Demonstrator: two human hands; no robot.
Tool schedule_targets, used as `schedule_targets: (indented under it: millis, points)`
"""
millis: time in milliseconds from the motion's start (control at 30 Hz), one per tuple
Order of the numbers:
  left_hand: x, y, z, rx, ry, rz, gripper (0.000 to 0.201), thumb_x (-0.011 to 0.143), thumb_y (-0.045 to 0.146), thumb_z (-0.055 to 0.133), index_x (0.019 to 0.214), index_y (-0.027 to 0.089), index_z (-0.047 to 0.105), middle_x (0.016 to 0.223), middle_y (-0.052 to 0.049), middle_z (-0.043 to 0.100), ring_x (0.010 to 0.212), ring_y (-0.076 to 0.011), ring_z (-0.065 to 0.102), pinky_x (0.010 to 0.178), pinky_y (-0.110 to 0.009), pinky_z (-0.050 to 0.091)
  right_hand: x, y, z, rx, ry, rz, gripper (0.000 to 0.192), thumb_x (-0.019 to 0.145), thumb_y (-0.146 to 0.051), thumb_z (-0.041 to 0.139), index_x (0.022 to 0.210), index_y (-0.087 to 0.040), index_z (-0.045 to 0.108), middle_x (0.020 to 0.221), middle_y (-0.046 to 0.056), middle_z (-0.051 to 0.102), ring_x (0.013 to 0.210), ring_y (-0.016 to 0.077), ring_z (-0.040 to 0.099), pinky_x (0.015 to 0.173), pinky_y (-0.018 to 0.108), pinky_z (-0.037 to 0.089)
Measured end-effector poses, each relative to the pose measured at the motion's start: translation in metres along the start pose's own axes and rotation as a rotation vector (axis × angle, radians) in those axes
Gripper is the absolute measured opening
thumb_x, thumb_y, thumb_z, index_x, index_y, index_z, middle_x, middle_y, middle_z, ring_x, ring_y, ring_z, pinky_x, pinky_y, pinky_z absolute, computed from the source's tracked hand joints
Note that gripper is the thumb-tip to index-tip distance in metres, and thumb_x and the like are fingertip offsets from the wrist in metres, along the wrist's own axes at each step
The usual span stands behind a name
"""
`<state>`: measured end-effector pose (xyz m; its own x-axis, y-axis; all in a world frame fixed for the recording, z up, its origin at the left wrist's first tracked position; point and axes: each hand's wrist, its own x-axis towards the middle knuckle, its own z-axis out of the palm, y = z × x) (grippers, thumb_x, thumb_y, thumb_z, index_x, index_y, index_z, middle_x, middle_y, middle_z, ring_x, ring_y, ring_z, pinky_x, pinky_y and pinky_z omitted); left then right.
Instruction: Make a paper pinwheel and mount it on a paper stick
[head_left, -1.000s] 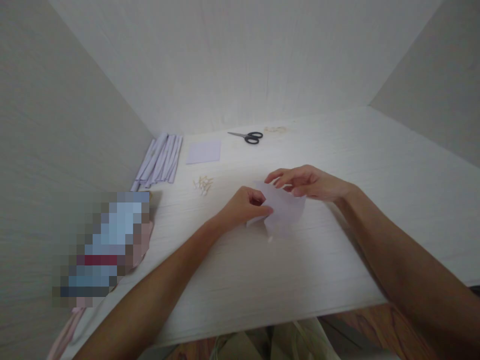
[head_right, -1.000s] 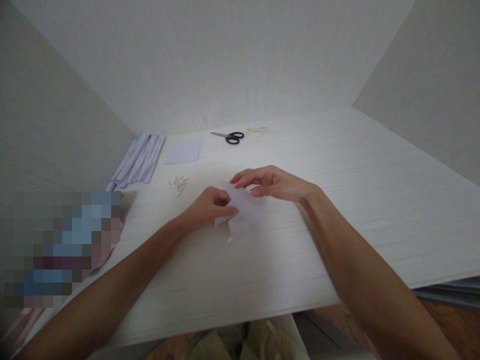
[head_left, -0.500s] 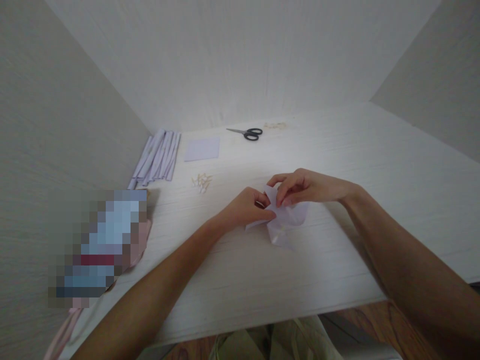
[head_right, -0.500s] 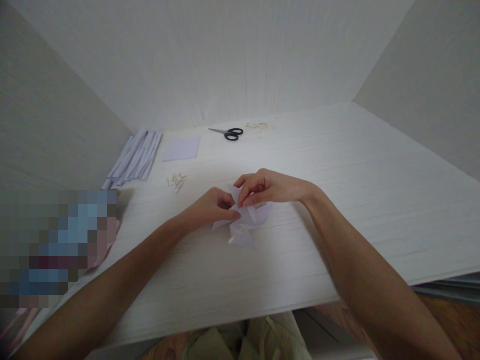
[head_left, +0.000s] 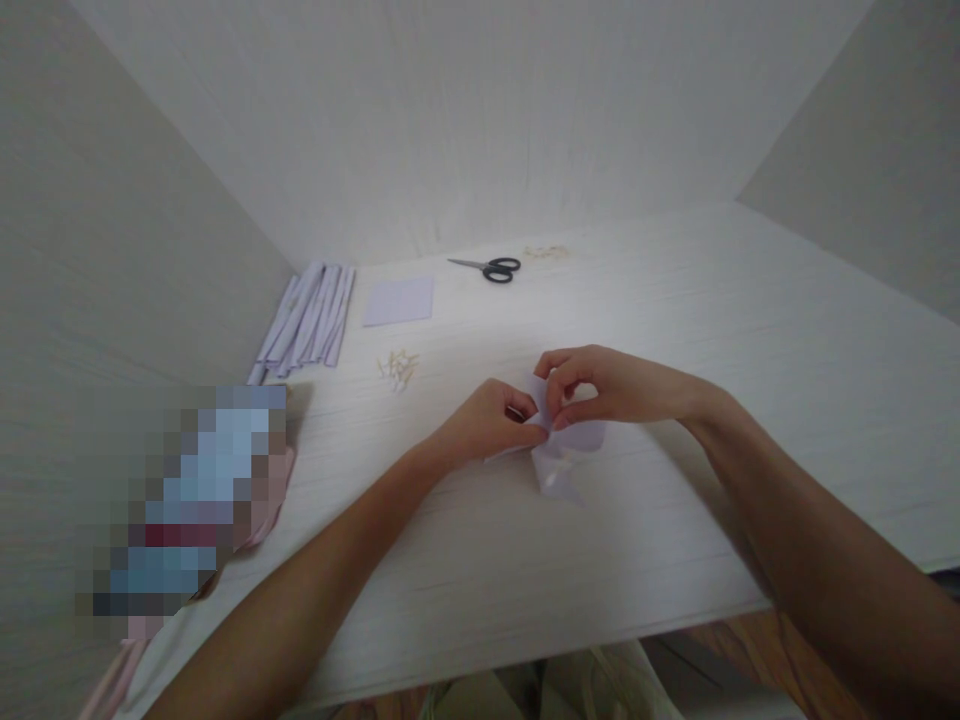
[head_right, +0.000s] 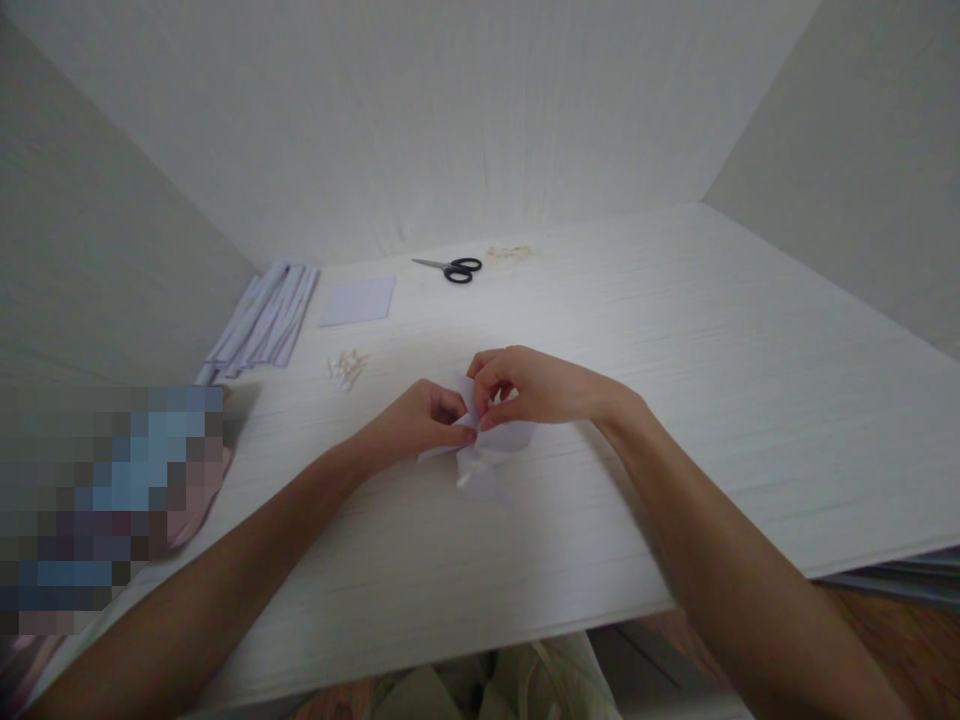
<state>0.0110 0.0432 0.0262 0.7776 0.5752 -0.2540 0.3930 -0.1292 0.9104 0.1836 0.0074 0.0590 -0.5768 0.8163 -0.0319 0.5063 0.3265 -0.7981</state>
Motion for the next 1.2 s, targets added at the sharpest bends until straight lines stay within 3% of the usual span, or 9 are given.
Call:
schedule_targets:
  millis: [367, 1200]
  points:
    - [0.0014, -0.0009, 0.0001, -0.007, 0.016, -0.031, 0.015, 0.058, 0.027, 0.057, 0.057, 0.012, 0.058, 0.046, 0.005, 0.046, 0.043, -0.0059, 0.04, 0.042, -0.019, 0.028, 0.0003, -0.0005, 0.0059, -0.157, 0.037, -0.02, 0.009, 0.069, -0.019, 0.058, 0.062, -0.014, 0.06, 0.075, 0.001, 0.05, 0.062, 0.0091, 0.047, 0.057, 0.023, 0.038]
    - [-0.0003, 0.0034, -0.0053, -0.224, -0.075, -0.072, 0.016, 0.058, 0.024, 0.06, 0.067, 0.011, 0.062, 0.058, 0.001, 0.057, 0.052, -0.0071, 0.048, 0.049, -0.019, 0.032, 0.0012, 0.002, 0.01, -0.125, 0.132, -0.117, 0.008, 0.068, -0.019, 0.059, 0.062, -0.015, 0.06, 0.078, 0.001, 0.047, 0.063, 0.0086, 0.046, 0.056, 0.022, 0.037]
